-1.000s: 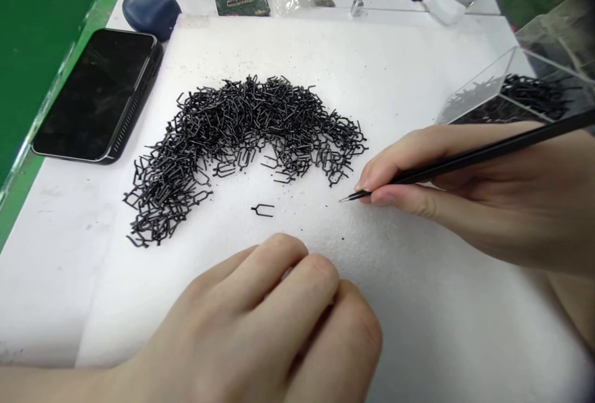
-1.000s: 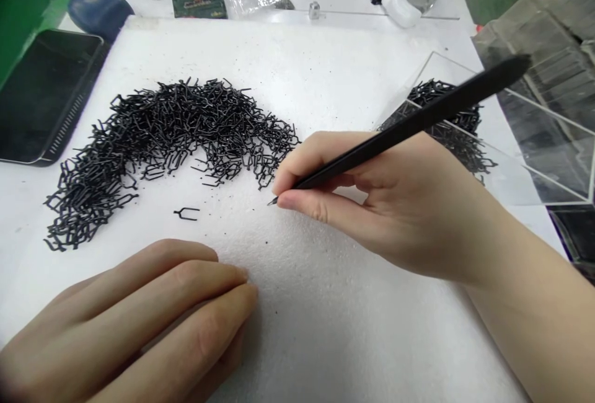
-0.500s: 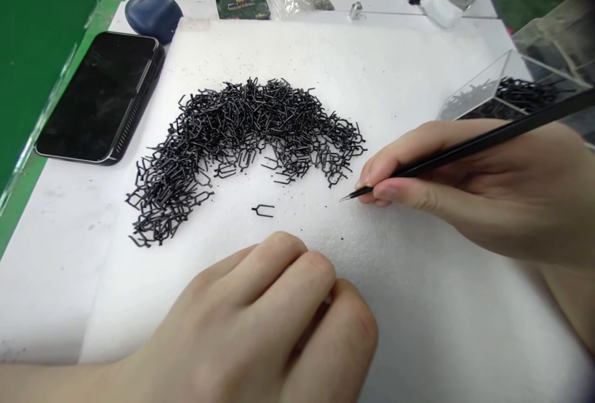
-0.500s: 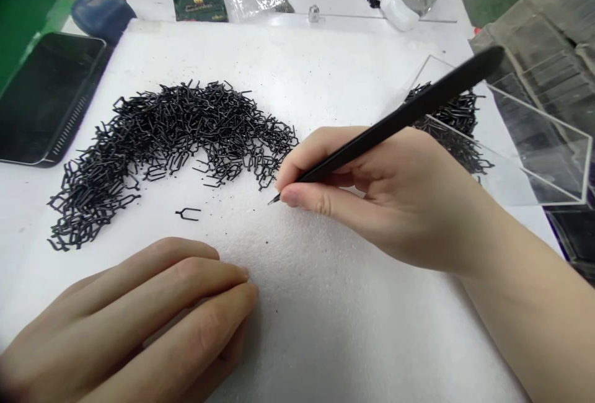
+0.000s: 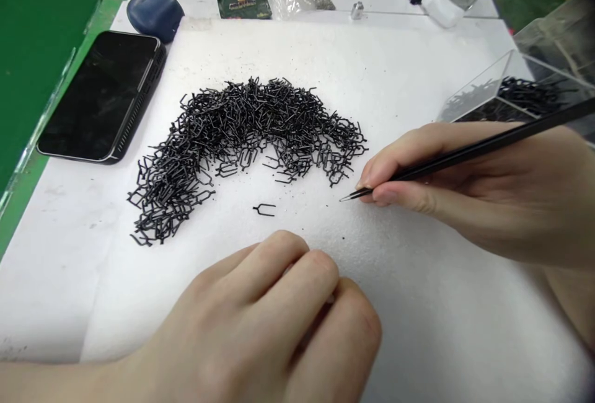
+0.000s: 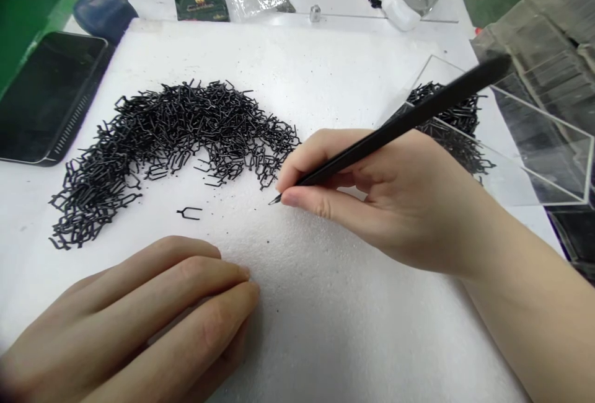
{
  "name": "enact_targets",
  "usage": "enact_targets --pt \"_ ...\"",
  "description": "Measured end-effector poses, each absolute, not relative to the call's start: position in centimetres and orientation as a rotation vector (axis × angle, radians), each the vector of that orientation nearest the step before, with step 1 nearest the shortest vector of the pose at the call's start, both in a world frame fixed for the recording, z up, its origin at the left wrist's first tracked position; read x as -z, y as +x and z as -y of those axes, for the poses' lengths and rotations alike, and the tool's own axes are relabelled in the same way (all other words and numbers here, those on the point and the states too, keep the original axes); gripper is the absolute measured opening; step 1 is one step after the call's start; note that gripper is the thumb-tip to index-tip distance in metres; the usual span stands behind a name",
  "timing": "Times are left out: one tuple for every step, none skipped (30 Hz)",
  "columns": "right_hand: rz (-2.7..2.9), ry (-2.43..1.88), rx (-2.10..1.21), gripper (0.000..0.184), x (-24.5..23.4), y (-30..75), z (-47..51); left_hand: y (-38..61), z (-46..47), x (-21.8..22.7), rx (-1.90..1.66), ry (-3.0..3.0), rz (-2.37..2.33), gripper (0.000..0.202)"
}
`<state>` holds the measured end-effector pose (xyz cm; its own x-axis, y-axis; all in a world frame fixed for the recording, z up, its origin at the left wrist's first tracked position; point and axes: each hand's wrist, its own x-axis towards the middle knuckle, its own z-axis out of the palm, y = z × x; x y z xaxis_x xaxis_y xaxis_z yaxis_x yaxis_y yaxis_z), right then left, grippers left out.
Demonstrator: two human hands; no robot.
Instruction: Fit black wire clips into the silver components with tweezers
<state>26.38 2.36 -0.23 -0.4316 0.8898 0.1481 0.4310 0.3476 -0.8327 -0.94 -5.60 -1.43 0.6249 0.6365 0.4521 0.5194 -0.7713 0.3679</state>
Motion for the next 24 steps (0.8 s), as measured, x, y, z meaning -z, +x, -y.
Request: enact_targets --pt "2.012 -1.139 -0.979 0.016 0.20 26.42 -2.36 -0.98 5.63 1.41 -0.855 2.643 -0.955 0.021" --pt "2.014 -1.132 -0.973 0.016 0.16 26.45 -2.37 -1.03 5.63 1.40 -0.860 2.643 -0.957 0.021" --pt "2.014 -1.133 -0.967 0.016 0.14 26.47 -2.39 -1.09 5.58 1.40 -0.861 2.645 -0.957 0.022" --pt "2.014 -1.134 -0.965 0.016 0.13 26.47 -2.42 -1.13 5.51 1.41 -0.853 2.648 -0.956 0.022" --pt "2.013 -1.135 -0.966 0.017 0.14 26.46 -2.46 -1.17 5.43 1.42 -0.832 2.655 -0.948 0.023" --pt "2.010 -1.134 -0.972 0.018 0.17 26.42 -2.50 -1.19 5.35 1.43 -0.805 2.661 -0.938 0.024" --pt "2.006 -1.130 -0.981 0.018 0.22 26.38 -2.55 -1.18 5.28 1.44 -0.783 2.659 -0.936 0.026" --pt "1.999 -1.124 -0.989 0.018 0.28 26.35 -2.59 -1.16 5.23 1.45 -0.776 2.658 -0.931 0.027" --pt "1.991 -1.117 -0.995 0.018 0.35 26.33 -2.63 -1.13 5.19 1.45 -0.776 2.652 -0.928 0.027" --pt "1.983 -1.112 -0.999 0.017 0.41 26.32 -2.65 -1.09 5.17 1.44 -0.795 2.646 -0.926 0.026" --pt "1.977 -1.112 -1.001 0.017 0.47 26.34 -2.67 -1.05 5.16 1.42 -0.809 2.637 -0.928 0.025" --pt "1.975 -1.110 -1.003 0.016 0.51 26.36 -2.67 -1.02 5.16 1.40 -0.823 2.632 -0.931 0.024" --pt "1.974 -1.110 -1.007 0.015 0.55 26.39 -2.66 -1.00 5.16 1.37 -0.829 2.632 -0.924 0.024" --pt "1.973 -1.105 -1.013 0.015 0.57 26.41 -2.64 -0.98 5.16 1.33 -0.821 2.632 -0.917 0.024" --pt "1.970 -1.102 -1.021 0.014 0.58 26.41 -2.62 -0.96 5.17 1.31 -0.812 2.626 -0.916 0.023" --pt "1.966 -1.100 -1.030 0.014 0.58 26.40 -2.60 -0.94 5.17 1.28 -0.811 2.623 -0.910 0.023" --pt "1.960 -1.100 -1.039 0.014 0.58 26.38 -2.59 -0.92 5.17 1.27 -0.809 2.614 -0.910 0.023" --pt "1.956 -1.100 -1.049 0.013 0.58 26.35 -2.59 -0.89 5.17 1.27 -0.814 2.606 -0.913 0.025" --pt "1.951 -1.102 -1.061 0.012 0.56 26.31 -2.60 -0.85 5.16 1.27 -0.812 2.601 -0.912 0.026" --pt "1.946 -1.100 -1.071 0.012 0.54 26.28 -2.61 -0.82 5.14 1.29 -0.818 2.596 -0.916 0.027" --pt "1.943 -1.100 -1.081 0.012 0.52 26.25 -2.64 -0.79 5.13 1.30 -0.815 2.593 -0.910 0.028" --pt "1.939 -1.098 -1.089 0.012 0.48 26.23 -2.67 -0.77 5.13 1.31 -0.810 2.592 -0.908 0.027" --pt "1.935 -1.101 -1.096 0.012 0.45 26.22 -2.69 -0.77 5.14 1.31 -0.811 2.590 -0.905 0.026" --pt "1.933 -1.105 -1.100 0.012 0.42 26.22 -2.71 -0.79 5.17 1.30 -0.816 2.590 -0.904 0.026"
